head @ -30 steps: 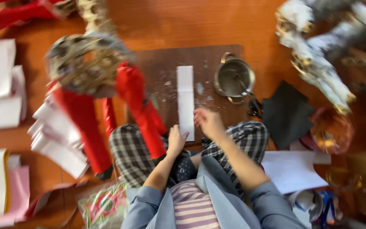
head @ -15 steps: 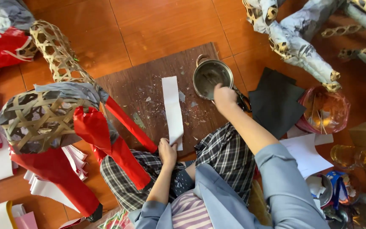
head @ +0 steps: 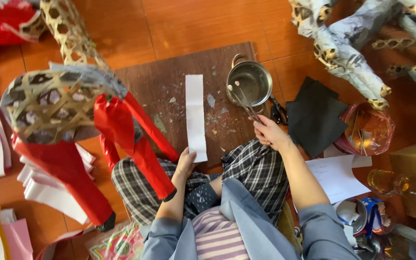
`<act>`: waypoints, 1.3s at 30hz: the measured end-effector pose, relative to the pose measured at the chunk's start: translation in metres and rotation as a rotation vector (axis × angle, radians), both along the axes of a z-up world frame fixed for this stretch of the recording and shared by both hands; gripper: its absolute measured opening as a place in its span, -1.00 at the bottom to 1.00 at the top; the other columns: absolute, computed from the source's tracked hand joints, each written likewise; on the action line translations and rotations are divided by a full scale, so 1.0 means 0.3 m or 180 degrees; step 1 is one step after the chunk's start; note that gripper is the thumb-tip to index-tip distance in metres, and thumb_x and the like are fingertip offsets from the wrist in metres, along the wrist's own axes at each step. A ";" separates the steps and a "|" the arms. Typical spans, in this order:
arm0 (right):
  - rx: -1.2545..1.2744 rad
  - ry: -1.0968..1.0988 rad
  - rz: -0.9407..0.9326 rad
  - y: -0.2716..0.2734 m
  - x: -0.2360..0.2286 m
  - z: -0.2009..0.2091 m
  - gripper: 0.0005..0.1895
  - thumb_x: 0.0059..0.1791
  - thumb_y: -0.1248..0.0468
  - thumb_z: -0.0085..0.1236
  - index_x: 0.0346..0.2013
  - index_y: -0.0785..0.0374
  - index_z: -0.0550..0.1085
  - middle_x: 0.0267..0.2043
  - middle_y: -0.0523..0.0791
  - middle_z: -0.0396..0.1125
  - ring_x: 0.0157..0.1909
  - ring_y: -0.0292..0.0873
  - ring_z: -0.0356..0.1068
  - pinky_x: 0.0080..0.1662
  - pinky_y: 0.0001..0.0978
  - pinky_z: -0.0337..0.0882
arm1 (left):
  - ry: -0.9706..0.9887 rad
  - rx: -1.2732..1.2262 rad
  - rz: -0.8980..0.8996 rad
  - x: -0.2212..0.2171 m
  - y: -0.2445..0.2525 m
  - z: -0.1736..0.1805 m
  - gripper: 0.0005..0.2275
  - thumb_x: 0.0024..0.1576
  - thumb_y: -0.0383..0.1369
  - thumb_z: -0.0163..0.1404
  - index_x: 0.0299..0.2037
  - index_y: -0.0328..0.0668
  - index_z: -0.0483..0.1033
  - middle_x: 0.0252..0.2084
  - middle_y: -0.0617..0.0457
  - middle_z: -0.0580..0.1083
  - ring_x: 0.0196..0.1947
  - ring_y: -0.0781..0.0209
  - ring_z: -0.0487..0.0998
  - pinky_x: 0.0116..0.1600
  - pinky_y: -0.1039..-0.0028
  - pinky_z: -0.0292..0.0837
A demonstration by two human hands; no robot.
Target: The person is applying strips of colored paper onto a giraffe-shaped frame using glue and a brush.
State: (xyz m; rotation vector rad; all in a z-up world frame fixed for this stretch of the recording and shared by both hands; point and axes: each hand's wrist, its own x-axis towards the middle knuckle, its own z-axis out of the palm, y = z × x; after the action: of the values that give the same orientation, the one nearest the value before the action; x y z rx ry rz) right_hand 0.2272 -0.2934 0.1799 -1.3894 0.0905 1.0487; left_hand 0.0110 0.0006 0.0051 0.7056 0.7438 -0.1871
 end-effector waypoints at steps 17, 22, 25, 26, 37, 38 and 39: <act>-0.3129 -0.3465 0.2203 0.637 0.057 -0.239 -0.26 0.11 0.25 -0.16 0.56 -0.12 -0.13 -0.06 0.28 0.32 -0.23 0.23 0.46 -0.16 0.08 0.47 | 0.0116 0.0065 -0.0133 -0.025 -0.046 -0.034 -0.66 0.25 -0.54 -0.19 0.25 -0.29 0.30 0.03 -0.08 0.50 -0.04 0.07 0.58 0.00 0.22 0.58; -0.2841 -0.2876 0.1719 0.609 -0.122 0.039 -0.40 0.24 0.19 -0.28 0.57 -0.09 -0.13 -0.22 0.18 0.40 -0.22 0.19 0.48 -0.15 0.06 0.51 | 0.0009 -0.0267 0.0074 -0.002 -0.032 -0.018 -0.64 0.25 -0.56 -0.22 0.27 -0.33 0.29 0.10 -0.16 0.49 0.03 0.00 0.59 0.09 0.15 0.60; -0.2418 -0.4502 0.1870 0.467 -0.280 -0.188 -0.23 0.07 0.30 -0.10 0.54 -0.07 -0.12 -0.19 0.18 0.41 -0.26 0.16 0.48 -0.21 0.03 0.52 | 0.0061 -0.0341 0.0100 -0.002 -0.037 0.001 -0.65 0.25 -0.55 -0.22 0.26 -0.31 0.28 0.11 -0.14 0.49 0.05 -0.01 0.58 0.08 0.15 0.61; -0.2842 -0.3871 0.2376 0.470 -0.294 -0.205 -0.15 0.06 0.32 -0.08 0.57 -0.05 -0.21 -0.20 0.20 0.40 -0.29 0.16 0.48 -0.26 0.01 0.50 | 0.0114 -0.0231 0.0130 -0.004 -0.045 0.004 -0.65 0.25 -0.55 -0.22 0.26 -0.30 0.28 0.12 -0.13 0.48 0.05 -0.01 0.57 0.08 0.15 0.60; -0.3013 -0.2990 0.1990 0.759 0.107 -0.048 -0.25 0.16 0.28 -0.19 0.58 0.01 -0.25 -0.30 0.17 0.42 -0.31 0.17 0.47 -0.24 0.09 0.47 | -0.0180 -0.0701 0.0055 0.015 0.013 0.014 -0.64 0.27 -0.52 -0.19 0.29 -0.29 0.30 0.13 -0.12 0.49 0.08 -0.02 0.57 0.10 0.17 0.59; -0.2791 -0.3228 0.1770 0.723 0.074 0.008 -0.31 0.17 0.23 -0.18 0.56 -0.05 -0.15 -0.29 0.18 0.43 -0.28 0.21 0.45 -0.20 0.11 0.45 | -0.0277 -0.0784 0.0140 0.046 0.030 0.042 -0.66 0.26 -0.51 -0.19 0.26 -0.30 0.31 0.12 -0.13 0.49 0.07 -0.07 0.57 0.09 0.09 0.59; -0.2587 -0.3456 0.1564 0.673 0.040 0.063 -0.36 0.18 0.17 -0.17 0.55 -0.10 -0.05 -0.29 0.18 0.43 -0.26 0.26 0.44 -0.16 0.13 0.43 | -0.0373 -0.0891 0.0228 0.075 0.028 0.067 -0.68 0.26 -0.50 -0.20 0.23 -0.32 0.31 0.11 -0.15 0.50 0.06 -0.11 0.57 0.07 0.01 0.58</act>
State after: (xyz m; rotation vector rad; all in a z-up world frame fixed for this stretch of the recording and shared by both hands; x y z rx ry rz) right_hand 0.2392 -0.0914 0.1989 -2.6539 -0.7262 0.4898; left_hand 0.0337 0.0090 0.0252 0.4191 0.6147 -0.1787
